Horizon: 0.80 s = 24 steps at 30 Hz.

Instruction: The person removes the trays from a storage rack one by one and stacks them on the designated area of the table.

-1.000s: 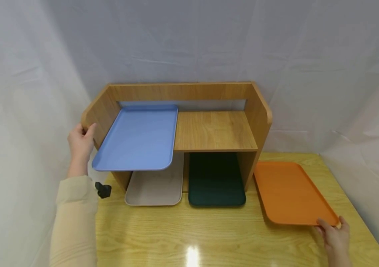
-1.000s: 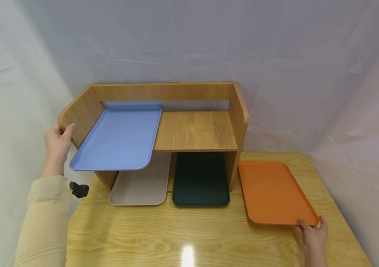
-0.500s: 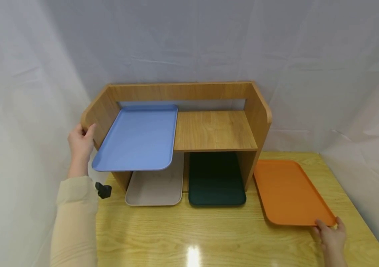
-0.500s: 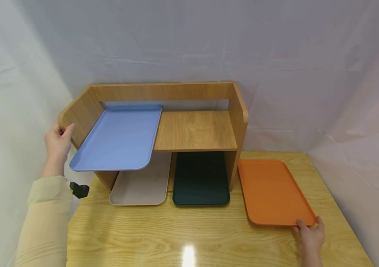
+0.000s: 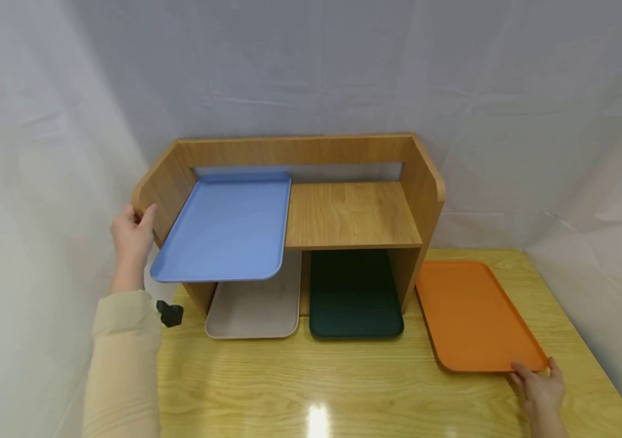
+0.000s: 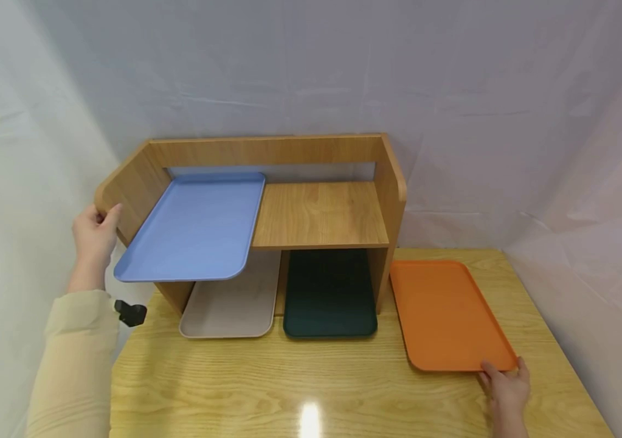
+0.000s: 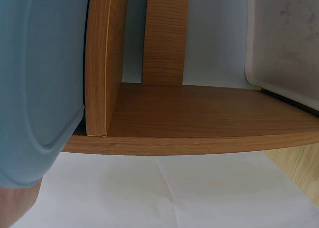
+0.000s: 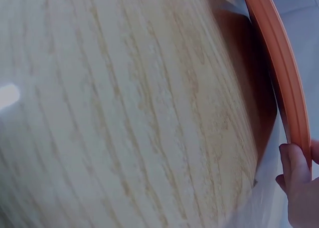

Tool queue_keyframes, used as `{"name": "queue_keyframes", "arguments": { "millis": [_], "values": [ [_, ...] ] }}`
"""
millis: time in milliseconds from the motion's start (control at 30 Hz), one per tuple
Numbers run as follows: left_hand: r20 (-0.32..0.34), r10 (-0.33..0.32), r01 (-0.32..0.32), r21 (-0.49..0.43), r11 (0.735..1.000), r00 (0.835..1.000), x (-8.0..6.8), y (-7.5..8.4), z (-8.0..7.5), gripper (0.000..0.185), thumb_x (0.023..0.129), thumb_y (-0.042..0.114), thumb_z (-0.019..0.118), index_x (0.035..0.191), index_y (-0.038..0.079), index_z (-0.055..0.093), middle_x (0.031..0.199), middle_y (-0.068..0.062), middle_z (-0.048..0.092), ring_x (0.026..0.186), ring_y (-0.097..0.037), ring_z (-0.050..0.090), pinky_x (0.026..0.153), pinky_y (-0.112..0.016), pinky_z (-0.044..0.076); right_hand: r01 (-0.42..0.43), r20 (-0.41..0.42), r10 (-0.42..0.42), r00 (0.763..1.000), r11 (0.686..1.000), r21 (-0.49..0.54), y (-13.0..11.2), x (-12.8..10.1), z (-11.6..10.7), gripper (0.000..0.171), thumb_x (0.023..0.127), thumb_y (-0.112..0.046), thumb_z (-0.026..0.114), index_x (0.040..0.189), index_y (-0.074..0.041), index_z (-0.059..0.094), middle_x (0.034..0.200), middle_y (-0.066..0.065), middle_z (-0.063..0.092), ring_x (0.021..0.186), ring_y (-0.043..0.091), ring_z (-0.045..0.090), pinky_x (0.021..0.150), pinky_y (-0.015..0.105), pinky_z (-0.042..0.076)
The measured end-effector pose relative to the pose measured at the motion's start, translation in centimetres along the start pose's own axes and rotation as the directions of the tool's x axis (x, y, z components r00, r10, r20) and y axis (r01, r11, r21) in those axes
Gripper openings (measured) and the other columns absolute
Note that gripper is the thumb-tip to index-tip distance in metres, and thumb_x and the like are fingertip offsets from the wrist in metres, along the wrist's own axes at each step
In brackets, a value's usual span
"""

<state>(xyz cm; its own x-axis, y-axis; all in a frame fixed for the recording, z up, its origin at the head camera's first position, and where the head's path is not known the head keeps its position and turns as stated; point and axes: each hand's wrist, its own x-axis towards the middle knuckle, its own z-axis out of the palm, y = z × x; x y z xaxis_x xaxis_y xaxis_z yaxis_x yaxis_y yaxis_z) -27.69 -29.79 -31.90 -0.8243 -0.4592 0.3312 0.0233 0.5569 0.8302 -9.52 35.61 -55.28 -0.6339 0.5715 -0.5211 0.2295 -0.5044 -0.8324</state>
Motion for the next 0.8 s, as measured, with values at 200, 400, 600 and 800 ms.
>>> {"name": "queue_keyframes", "arguments": {
  "millis": [200, 400, 600, 800],
  "values": [
    [-0.014, 0.011, -0.011, 0.008, 1.000, 1.000, -0.1, 0.1, 0.0, 0.038, 0.089, 0.031, 0.050, 0.102, -0.005, 0.054, 0.087, -0.006, 0.053, 0.069, -0.006, 0.044, 0.058, -0.016, 0.037, 0.027, -0.031, -0.029, 0.999, 0.998, -0.065, 0.7, 0.6, 0.1, 0.098, 0.075, 0.014, 0.057, 0.141, -0.026, -0.004, 0.143, 0.008, -0.010, 0.065, -0.005, 0.054, 0.073, 0.018, 0.045],
    [-0.023, 0.031, -0.031, -0.001, 1.000, 0.999, -0.1, -0.1, 0.1, 0.037, 0.088, 0.029, 0.051, 0.101, -0.005, 0.055, 0.087, -0.006, 0.054, 0.068, -0.005, 0.045, 0.058, -0.015, 0.037, 0.051, -0.045, -0.058, 0.997, 0.988, -0.145, 1.3, 1.3, -0.2, 0.097, 0.073, 0.015, 0.058, 0.141, -0.018, -0.003, 0.141, 0.014, -0.012, 0.061, -0.007, 0.050, 0.074, 0.019, 0.045],
    [-0.010, 0.033, -0.033, 0.003, 0.999, 0.999, -0.1, -0.1, 0.1, 0.038, 0.088, 0.030, 0.051, 0.103, -0.005, 0.055, 0.091, -0.010, 0.055, 0.070, -0.006, 0.046, 0.058, -0.014, 0.038, 0.078, -0.047, -0.092, 0.995, 0.967, -0.242, 1.3, 1.5, -0.5, 0.098, 0.069, 0.016, 0.061, 0.141, -0.012, 0.001, 0.141, 0.019, -0.010, 0.051, -0.003, 0.051, 0.065, 0.021, 0.049],
    [-0.010, 0.023, -0.023, -0.006, 1.000, 1.000, -0.1, -0.1, 0.1, 0.037, 0.088, 0.030, 0.051, 0.101, -0.004, 0.054, 0.084, -0.004, 0.052, 0.068, -0.006, 0.044, 0.056, -0.014, 0.037, 0.097, -0.038, -0.118, 0.992, 0.930, -0.353, 1.0, 1.7, -0.6, 0.098, 0.066, 0.014, 0.064, 0.140, -0.007, 0.003, 0.139, 0.027, -0.006, 0.045, 0.003, 0.052, 0.056, 0.024, 0.050]
  ]
}}
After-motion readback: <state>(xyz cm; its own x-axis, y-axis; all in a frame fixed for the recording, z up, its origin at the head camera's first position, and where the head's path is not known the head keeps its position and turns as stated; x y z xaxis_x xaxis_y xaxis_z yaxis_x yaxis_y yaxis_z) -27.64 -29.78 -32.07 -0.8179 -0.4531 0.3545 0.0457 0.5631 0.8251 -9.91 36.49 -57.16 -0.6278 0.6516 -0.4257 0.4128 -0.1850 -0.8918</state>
